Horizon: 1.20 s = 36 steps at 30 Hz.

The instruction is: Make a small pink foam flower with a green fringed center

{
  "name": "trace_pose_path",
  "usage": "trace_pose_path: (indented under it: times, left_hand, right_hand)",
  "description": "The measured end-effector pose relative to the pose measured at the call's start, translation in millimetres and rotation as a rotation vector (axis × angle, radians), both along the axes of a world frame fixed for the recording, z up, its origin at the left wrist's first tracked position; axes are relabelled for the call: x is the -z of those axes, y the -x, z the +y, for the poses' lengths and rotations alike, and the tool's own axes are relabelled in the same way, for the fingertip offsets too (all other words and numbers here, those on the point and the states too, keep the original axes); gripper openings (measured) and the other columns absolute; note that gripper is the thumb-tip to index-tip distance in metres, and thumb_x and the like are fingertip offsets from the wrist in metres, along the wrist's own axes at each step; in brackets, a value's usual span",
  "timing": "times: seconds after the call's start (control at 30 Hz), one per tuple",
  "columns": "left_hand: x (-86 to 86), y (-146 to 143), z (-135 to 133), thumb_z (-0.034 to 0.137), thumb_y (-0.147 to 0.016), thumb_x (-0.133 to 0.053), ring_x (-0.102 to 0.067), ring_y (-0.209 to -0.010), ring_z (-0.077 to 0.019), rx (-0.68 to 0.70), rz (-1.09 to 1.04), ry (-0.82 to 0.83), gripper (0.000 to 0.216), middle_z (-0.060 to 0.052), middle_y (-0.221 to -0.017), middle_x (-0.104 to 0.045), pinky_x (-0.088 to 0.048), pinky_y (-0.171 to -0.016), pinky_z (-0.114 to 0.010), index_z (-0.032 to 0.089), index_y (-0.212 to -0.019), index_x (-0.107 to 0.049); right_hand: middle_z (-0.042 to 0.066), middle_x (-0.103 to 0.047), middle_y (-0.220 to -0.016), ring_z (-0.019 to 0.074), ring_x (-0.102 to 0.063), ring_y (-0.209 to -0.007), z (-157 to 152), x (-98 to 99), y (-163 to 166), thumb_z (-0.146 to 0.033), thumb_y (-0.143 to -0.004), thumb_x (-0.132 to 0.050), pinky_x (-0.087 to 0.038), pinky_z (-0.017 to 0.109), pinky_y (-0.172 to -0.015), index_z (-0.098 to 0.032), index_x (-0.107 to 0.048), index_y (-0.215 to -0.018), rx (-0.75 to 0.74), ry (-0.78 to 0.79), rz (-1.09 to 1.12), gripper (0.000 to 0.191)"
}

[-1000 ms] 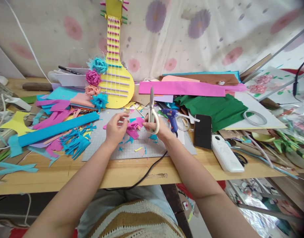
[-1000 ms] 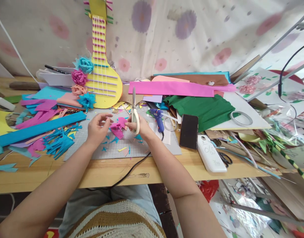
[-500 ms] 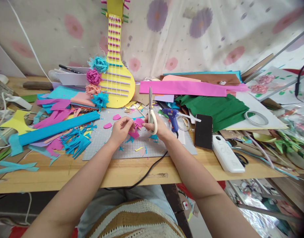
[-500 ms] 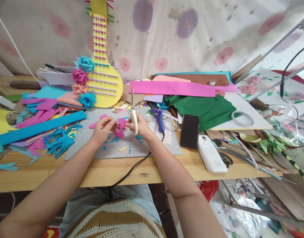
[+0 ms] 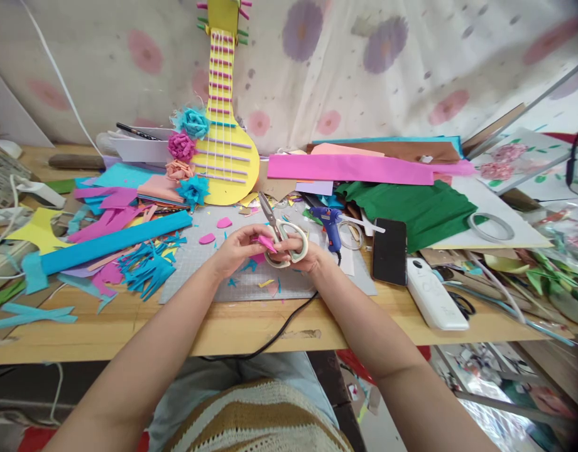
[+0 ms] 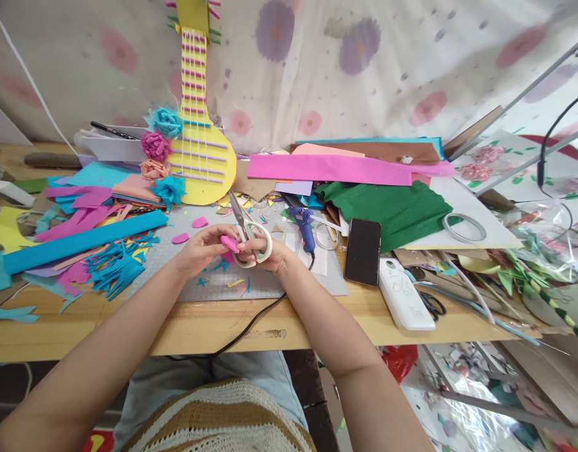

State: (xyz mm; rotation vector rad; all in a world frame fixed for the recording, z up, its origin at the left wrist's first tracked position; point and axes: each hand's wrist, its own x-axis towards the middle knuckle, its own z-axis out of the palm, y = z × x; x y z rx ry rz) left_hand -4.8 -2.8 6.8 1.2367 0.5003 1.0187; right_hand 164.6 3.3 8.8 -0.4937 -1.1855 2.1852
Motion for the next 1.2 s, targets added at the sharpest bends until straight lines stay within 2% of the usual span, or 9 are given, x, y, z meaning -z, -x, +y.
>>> trace_pose_path:
  times: [0.1,0.23,0.4,0.47,0.57,0.67,0.73,1.0,1.2]
  left_hand:
    - [-1.4,-1.1,-0.7,0.024,-0.064,-0.073,-0.057,-0.08,-0.0146,-0.008,-0.002,-0.021,0.012,-0.003,-0.081,-0.06,-0.044,-0.076,-0.028,0.016,-0.07,-0.066]
    - [-0.6,-2.5,-0.5,0.021,-0.06,-0.074,-0.058,-0.077,-0.0124,-0.13,-0.002,0.064,0.023,-0.002,-0.082,-0.062,-0.046,-0.072,-0.025,0.017,-0.082,-0.065]
    - [-1.6,-2.5,3.0,0.025,-0.061,-0.068,-0.057,-0.06,-0.009,-0.34,-0.007,0.295,0.024,0.001,-0.067,-0.06,-0.047,-0.061,-0.022,0.015,-0.079,-0.056]
    - [-2.9,-2.9,3.8,0.029,-0.064,-0.066,-0.057,-0.057,-0.0088,-0.376,0.014,0.353,0.023,0.001,-0.066,-0.061,-0.047,-0.059,-0.022,0.014,-0.078,-0.054]
    - [-3.5,-4.4,3.1,0.029,-0.064,-0.067,-0.059,-0.057,-0.0096,-0.33,0.052,0.391,0.025,0.0,-0.066,-0.062,-0.049,-0.059,-0.024,0.014,-0.08,-0.054]
    - [-1.4,-6.4,0.8,0.028,-0.062,-0.069,-0.06,-0.058,-0.0102,-0.248,0.078,0.363,0.027,-0.001,-0.065,-0.063,-0.049,-0.06,-0.024,0.014,-0.08,-0.054]
    - [0.9,-7.8,-0.5,0.031,-0.061,-0.07,-0.06,-0.059,-0.0101,-0.245,0.108,0.336,0.027,-0.002,-0.067,-0.064,-0.048,-0.059,-0.023,0.014,-0.076,-0.055]
    - [4.4,-10.6,-0.4,0.044,-0.056,-0.072,-0.058,-0.054,-0.0115,-0.377,0.203,0.278,0.035,-0.001,-0.061,-0.063,-0.049,-0.053,-0.024,0.014,-0.069,-0.059]
    - [7.0,-10.2,3.1,0.047,-0.05,-0.075,-0.056,-0.048,-0.0109,-0.51,0.208,0.192,0.039,0.002,-0.053,-0.059,-0.049,-0.048,-0.024,0.014,-0.066,-0.058]
  right_hand:
    - [-0.009,-0.044,-0.049,0.0012,-0.032,-0.038,-0.1,0.1,0.7,-0.025,-0.058,-0.072,-0.022,0.019,-0.041,-0.016,-0.044,-0.074,-0.002,0.008,0.009,0.033]
    - [-0.009,-0.045,-0.046,0.0022,-0.034,-0.037,-0.4,0.0,3.6,-0.025,-0.055,-0.073,-0.022,0.019,-0.04,-0.016,-0.046,-0.073,0.089,0.009,-0.053,0.034]
    - [-0.007,-0.047,-0.043,0.0053,-0.039,-0.038,1.4,2.9,6.4,-0.03,-0.056,-0.072,-0.026,0.02,-0.04,-0.016,-0.049,-0.07,0.515,-0.179,-0.281,0.03]
    - [-0.007,-0.048,-0.043,0.0061,-0.04,-0.039,2.1,2.7,5.6,-0.033,-0.057,-0.072,-0.027,0.021,-0.04,-0.016,-0.048,-0.069,0.613,-0.254,-0.376,0.031]
    - [-0.007,-0.047,-0.045,0.0065,-0.041,-0.039,2.2,1.1,4.5,-0.035,-0.055,-0.072,-0.029,0.022,-0.041,-0.018,-0.045,-0.069,0.647,-0.305,-0.44,0.035]
    - [-0.008,-0.046,-0.049,0.0065,-0.042,-0.041,2.4,1.3,5.7,-0.037,-0.054,-0.073,-0.03,0.022,-0.041,-0.019,-0.043,-0.07,0.688,-0.318,-0.466,0.039]
    - [-0.008,-0.046,-0.051,0.0064,-0.042,-0.042,3.2,3.1,7.2,-0.038,-0.053,-0.073,-0.031,0.022,-0.042,-0.019,-0.042,-0.071,0.714,-0.337,-0.477,0.04]
    - [-0.007,-0.049,-0.06,0.0066,-0.043,-0.047,3.1,4.9,8.6,-0.041,-0.052,-0.074,-0.034,0.023,-0.046,-0.019,-0.042,-0.07,0.72,-0.367,-0.493,0.043]
    - [-0.007,-0.047,-0.059,0.008,-0.044,-0.05,1.4,3.8,7.9,-0.04,-0.051,-0.074,-0.034,0.023,-0.048,-0.02,-0.042,-0.071,0.72,-0.365,-0.536,0.042]
